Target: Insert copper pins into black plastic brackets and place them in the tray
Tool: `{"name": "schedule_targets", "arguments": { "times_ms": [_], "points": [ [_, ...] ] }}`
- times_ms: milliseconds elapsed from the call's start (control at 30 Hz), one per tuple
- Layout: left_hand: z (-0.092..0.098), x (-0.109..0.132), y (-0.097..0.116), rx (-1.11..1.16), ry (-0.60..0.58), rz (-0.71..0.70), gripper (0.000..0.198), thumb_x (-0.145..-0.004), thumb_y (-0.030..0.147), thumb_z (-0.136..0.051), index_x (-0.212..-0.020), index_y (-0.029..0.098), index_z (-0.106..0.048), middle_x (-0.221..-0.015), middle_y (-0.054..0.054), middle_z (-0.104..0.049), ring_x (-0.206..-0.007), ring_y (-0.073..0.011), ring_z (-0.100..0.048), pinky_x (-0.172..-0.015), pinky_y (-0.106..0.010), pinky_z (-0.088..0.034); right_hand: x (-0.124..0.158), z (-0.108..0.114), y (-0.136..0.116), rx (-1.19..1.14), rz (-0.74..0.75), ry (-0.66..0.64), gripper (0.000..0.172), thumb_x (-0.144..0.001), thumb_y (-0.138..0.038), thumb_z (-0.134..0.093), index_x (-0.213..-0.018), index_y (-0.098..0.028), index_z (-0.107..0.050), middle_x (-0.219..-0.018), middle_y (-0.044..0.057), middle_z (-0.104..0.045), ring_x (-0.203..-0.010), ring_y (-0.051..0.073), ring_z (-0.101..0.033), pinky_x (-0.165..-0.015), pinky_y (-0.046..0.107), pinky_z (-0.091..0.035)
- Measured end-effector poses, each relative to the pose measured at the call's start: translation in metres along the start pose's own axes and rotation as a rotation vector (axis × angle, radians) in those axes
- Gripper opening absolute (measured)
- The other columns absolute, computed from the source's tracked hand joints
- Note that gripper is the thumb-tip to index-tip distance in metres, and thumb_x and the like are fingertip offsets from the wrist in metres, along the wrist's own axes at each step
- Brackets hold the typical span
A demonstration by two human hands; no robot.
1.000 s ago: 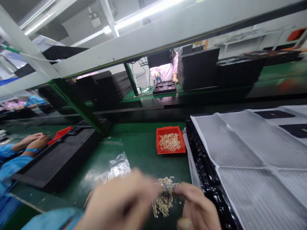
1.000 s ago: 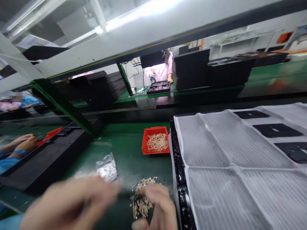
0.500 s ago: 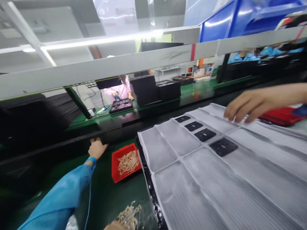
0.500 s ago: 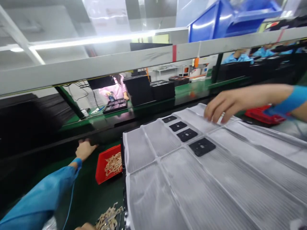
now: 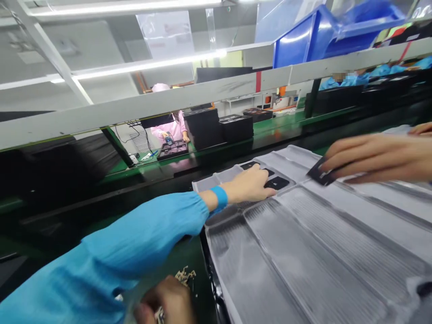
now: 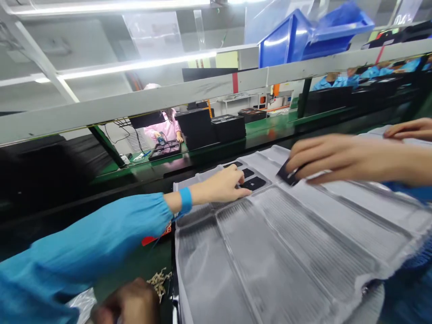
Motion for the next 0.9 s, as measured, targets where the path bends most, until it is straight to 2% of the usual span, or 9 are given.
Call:
{"name": "schedule_targets", "arguments": {
  "times_ms": [167, 233, 300, 433, 567, 633, 700, 800, 900],
  "points": [
    [-0.016, -0.02, -0.007, 0.071, 0.002, 0.117, 0.037, -0.101, 0.038, -0.072, -0.132, 0.018, -0.067, -0.135, -0.011, -0.069, -0.116, -0.0286, -0.071, -0.098, -0.051, -0.061, 0.049, -0.115, 0.003, -0.023, -0.136, -0.082, 0.03, -0.103, -0.04, -0.066, -0.129, -0.023, -0.068, -0.134, 0.009, -0.069, -0.112, 0.022, -0.071, -0.096, 0.042, -0.063],
    [-0.016, -0.021, -0.012, 0.141, 0.007, 0.162, 0.034, -0.102, 0.037, -0.072, -0.13, 0.018, -0.067, -0.131, -0.011, -0.071, -0.111, -0.0267, -0.072, -0.094, -0.049, -0.063, 0.063, -0.147, 0.012, -0.038, -0.209, -0.11, 0.026, -0.103, -0.041, -0.067, -0.117, -0.019, -0.07, -0.114, 0.006, -0.074, -0.093, 0.017, -0.073, -0.082, 0.035, -0.064],
    [-0.011, -0.017, -0.016, 0.232, 0.038, 0.207, 0.031, -0.102, 0.037, -0.071, -0.127, 0.018, -0.069, -0.127, -0.009, -0.072, -0.106, -0.0248, -0.074, -0.091, -0.046, -0.064, 0.074, -0.164, 0.021, -0.053, -0.286, -0.124, 0.025, -0.102, -0.038, -0.067, -0.089, -0.017, -0.069, -0.083, 0.0, -0.071, -0.077, 0.014, -0.07, -0.071, 0.029, -0.058],
    [0.019, 0.015, -0.029, 0.44, 0.209, 0.282, 0.016, -0.103, 0.027, -0.07, -0.112, 0.014, -0.069, -0.104, -0.005, -0.075, -0.09, -0.019, -0.076, -0.078, -0.036, -0.066, 0.084, -0.173, 0.024, -0.135, -0.349, -0.229, 0.023, -0.101, -0.029, -0.063, -0.082, -0.018, -0.069, -0.079, 0.002, -0.074, -0.076, 0.015, -0.07, -0.066, 0.025, -0.047],
    [0.068, 0.096, -0.049, 0.593, 0.416, 0.303, 0.005, -0.104, 0.009, -0.061, -0.102, 0.013, -0.058, -0.087, 0.0, -0.069, -0.078, -0.012, -0.079, -0.071, -0.022, -0.064, 0.085, -0.177, 0.02, -0.174, -0.33, -0.377, 0.024, -0.1, -0.026, -0.062, -0.078, -0.018, -0.068, -0.079, 0.002, -0.074, -0.076, 0.014, -0.065, -0.068, 0.026, -0.043],
    [0.09, 0.156, -0.065, 0.585, 0.543, 0.336, 0.018, -0.099, 0.004, -0.06, -0.113, 0.016, -0.058, -0.098, -0.001, -0.07, -0.068, -0.0092, -0.077, -0.063, -0.021, -0.063, 0.087, -0.182, 0.014, -0.176, -0.294, -0.46, 0.022, -0.099, -0.025, -0.063, -0.08, -0.019, -0.07, -0.08, 0.002, -0.075, -0.077, 0.015, -0.066, -0.07, 0.027, -0.042],
    [0.096, 0.218, -0.083, 0.524, 0.621, 0.388, 0.033, -0.095, 0.004, -0.06, -0.123, 0.02, -0.064, -0.107, -0.002, -0.072, -0.065, -0.0077, -0.074, -0.06, -0.02, -0.06, 0.092, -0.188, 0.007, -0.168, -0.245, -0.551, 0.018, -0.097, -0.024, -0.067, -0.08, -0.02, -0.071, -0.079, 0.001, -0.076, -0.076, 0.016, -0.068, -0.069, 0.027, -0.043],
    [0.075, 0.305, -0.116, 0.395, 0.667, 0.534, 0.02, -0.093, 0.013, -0.061, -0.089, 0.018, -0.08, -0.112, -0.005, -0.071, -0.068, -0.0074, -0.07, -0.061, -0.02, -0.058, 0.1, -0.199, -0.007, -0.148, -0.156, -0.689, 0.014, -0.093, -0.026, -0.076, -0.079, -0.022, -0.072, -0.077, -0.002, -0.077, -0.074, 0.017, -0.072, -0.067, 0.026, -0.044],
    [0.028, 0.369, -0.145, 0.319, 0.686, 0.7, 0.02, -0.092, 0.016, -0.062, -0.089, 0.017, -0.081, -0.112, -0.007, -0.069, -0.071, -0.0123, -0.073, -0.064, -0.027, -0.06, 0.112, -0.21, -0.018, -0.124, -0.055, -0.804, 0.019, -0.087, -0.03, -0.084, -0.075, -0.022, -0.072, -0.073, -0.003, -0.078, -0.071, 0.018, -0.075, -0.065, 0.027, -0.044]
  ]
}}
Point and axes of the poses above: each hand's wrist, its own x-axis away from the middle knuckle, its own z-axis out of the back of the hand, y = z × x, the point moved 9 cm from there along -x, towards the middle knuckle
